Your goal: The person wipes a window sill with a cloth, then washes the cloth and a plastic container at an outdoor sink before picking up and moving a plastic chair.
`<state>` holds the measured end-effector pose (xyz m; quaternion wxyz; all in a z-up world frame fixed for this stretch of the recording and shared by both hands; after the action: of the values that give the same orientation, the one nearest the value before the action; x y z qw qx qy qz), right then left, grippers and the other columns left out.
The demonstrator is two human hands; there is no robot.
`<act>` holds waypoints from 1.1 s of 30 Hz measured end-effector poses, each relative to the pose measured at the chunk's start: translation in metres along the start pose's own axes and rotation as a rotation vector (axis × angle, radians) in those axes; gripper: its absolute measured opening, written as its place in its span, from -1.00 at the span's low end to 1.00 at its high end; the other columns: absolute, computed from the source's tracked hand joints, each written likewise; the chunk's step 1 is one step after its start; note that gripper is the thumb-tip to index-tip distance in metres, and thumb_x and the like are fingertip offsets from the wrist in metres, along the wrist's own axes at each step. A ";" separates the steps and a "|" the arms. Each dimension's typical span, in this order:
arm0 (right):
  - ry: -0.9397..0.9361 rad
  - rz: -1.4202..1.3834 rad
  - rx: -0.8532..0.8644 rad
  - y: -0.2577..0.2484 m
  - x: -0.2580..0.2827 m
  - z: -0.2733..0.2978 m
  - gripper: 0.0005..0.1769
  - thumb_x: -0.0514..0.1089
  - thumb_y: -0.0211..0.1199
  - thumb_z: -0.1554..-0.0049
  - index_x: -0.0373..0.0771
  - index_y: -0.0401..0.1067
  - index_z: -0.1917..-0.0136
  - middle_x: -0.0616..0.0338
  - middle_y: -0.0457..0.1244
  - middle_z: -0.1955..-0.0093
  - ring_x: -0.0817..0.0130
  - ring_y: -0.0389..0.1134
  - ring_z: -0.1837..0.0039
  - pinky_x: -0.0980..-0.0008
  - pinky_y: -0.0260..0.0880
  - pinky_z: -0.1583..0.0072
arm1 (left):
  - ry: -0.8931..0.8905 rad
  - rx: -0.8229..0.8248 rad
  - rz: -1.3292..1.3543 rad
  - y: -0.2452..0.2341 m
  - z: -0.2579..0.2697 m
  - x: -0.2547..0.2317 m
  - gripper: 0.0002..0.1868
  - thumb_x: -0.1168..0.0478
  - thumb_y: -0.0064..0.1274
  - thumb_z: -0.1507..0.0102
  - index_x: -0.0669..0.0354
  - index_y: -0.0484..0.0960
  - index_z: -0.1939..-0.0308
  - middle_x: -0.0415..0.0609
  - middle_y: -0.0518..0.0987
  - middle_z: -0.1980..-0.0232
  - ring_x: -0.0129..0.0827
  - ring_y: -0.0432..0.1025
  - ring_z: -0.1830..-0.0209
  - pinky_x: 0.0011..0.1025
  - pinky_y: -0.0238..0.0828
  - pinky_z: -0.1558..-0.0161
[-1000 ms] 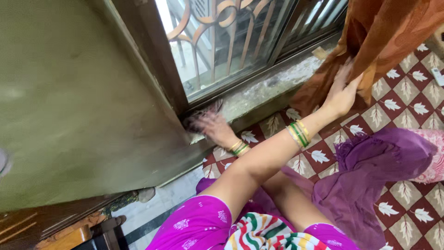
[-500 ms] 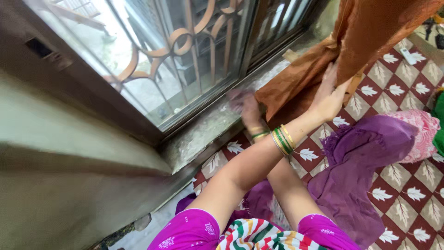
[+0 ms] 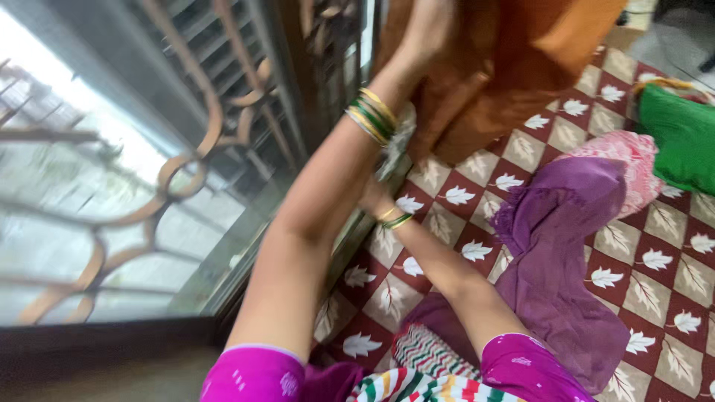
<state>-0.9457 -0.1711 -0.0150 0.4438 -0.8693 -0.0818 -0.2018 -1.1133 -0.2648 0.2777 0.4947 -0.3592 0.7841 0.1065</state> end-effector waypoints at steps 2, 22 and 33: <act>0.001 0.004 0.039 -0.003 -0.013 -0.003 -0.40 -0.15 0.25 -0.10 -0.29 0.28 -0.39 -0.20 0.15 -0.41 -0.13 0.17 -0.43 0.05 0.20 -0.40 | -0.022 0.050 -0.096 -0.004 -0.022 0.011 -0.37 0.27 -0.05 -0.34 0.40 0.19 -0.47 0.26 0.32 -0.41 0.01 0.20 -0.42 -0.14 0.04 -0.52; 0.055 -0.234 -0.123 -0.050 -0.025 -0.045 -0.49 -0.32 0.27 -0.14 -0.20 0.37 -0.36 -0.07 0.20 -0.46 -0.16 0.14 -0.56 0.05 0.21 -0.52 | -0.025 0.205 -0.337 0.048 -0.066 0.120 -0.51 0.25 -0.05 -0.35 0.33 0.25 -0.32 0.18 0.33 -0.26 -0.07 0.21 -0.27 -0.17 0.08 -0.38; 0.523 0.098 -0.283 -0.135 -0.269 -0.086 -0.58 -0.17 0.35 -0.10 -0.17 0.48 -0.25 -0.03 0.23 -0.38 -0.11 0.12 -0.51 -0.14 0.06 -0.48 | 0.002 0.242 -0.390 0.065 -0.063 0.106 -0.59 0.25 -0.05 -0.35 0.29 0.29 -0.24 0.14 0.33 -0.18 -0.11 0.21 -0.19 -0.18 0.10 -0.30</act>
<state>-1.2568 -0.1502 0.0158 0.3335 -0.8439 0.1061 -0.4066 -1.2280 -0.2995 0.2056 0.5447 -0.4420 0.7075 -0.0865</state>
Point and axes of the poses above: each hand's wrist, its own z-axis away from the middle knuckle, its own y-axis out of the palm, x = y × z, the point moved 7 cm from there along -z, towards the middle knuckle
